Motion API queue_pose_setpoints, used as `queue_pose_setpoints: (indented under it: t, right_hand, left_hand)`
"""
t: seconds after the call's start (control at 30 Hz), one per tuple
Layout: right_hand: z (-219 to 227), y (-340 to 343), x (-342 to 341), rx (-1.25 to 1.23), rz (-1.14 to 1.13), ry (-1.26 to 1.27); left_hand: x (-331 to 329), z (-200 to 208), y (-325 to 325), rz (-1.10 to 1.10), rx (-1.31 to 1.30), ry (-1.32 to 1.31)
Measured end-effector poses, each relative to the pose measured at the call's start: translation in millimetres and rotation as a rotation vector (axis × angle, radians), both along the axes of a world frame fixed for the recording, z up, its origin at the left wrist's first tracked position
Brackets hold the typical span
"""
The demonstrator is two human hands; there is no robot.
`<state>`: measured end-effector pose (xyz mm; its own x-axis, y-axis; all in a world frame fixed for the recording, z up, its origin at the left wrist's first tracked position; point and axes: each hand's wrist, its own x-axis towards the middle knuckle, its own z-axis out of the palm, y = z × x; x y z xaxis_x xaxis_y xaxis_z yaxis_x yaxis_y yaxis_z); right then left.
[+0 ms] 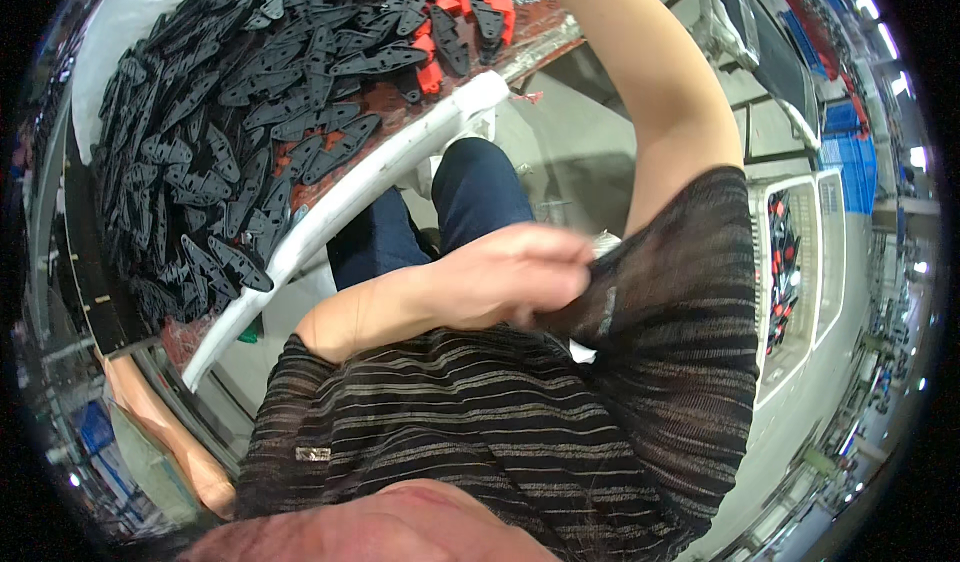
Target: The person repeatedly picks up black plastic components and red plastic components from a table, snaps them together by hand, and places the assembled units back on the table. The process is repeated continuously.
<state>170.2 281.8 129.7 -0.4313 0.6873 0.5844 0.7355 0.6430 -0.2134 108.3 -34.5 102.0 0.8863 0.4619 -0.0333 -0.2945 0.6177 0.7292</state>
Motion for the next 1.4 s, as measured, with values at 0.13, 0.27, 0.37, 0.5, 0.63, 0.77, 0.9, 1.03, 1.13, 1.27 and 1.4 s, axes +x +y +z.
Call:
queue_pose_setpoints:
  t: [0.13,0.27,0.37,0.5,0.63,0.77,0.9,1.03,1.13,1.27,1.4]
  right_hand:
    - [7.7,-18.5,-58.0,-0.038,0.069,0.002]
    - [34.0,-59.2,-98.7,-0.076,0.114,-0.141]
    - [32.2,-73.7,-131.8,-0.039,0.183,-0.147]
    - [5.4,-101.8,-172.0,-0.004,0.395,-0.070]
    - [-28.1,-185.1,-189.0,-0.108,0.650,-0.076]
    - [-73.0,-275.9,-195.6,-0.206,0.951,0.041]
    - [-117.0,-321.4,-201.2,-0.274,0.866,-0.083]
    - [-122.5,-337.3,-206.4,-0.329,0.786,-0.004]
    - [-124.8,-332.0,-211.1,-0.421,0.735,0.128]
    - [-132.8,-312.2,-202.6,-0.993,0.823,0.639]
    - [-115.2,-308.6,-170.4,-1.702,0.786,1.086]
  left_hand:
    - [-18.9,17.4,-18.4,-0.002,0.361,-0.785]
    - [-4.9,14.6,-42.0,0.096,0.357,-1.021]
    - [-3.5,13.9,-46.9,0.056,0.341,-1.078]
    - [-24.9,-1.9,-46.6,0.135,0.431,-1.002]
    - [-48.0,-17.8,-53.7,0.170,0.649,-0.795]
    - [-93.0,-28.4,-67.4,0.602,0.984,0.024]
    - [-152.5,-55.9,-120.3,1.489,0.797,0.780]
    - [-206.1,-85.7,-144.1,2.257,0.638,0.878]
    - [-224.5,-101.3,-144.8,2.153,0.337,0.935]
    - [-214.0,-107.1,-122.0,2.113,0.287,0.686]
    - [-187.2,-89.5,-91.1,1.940,0.131,0.205]
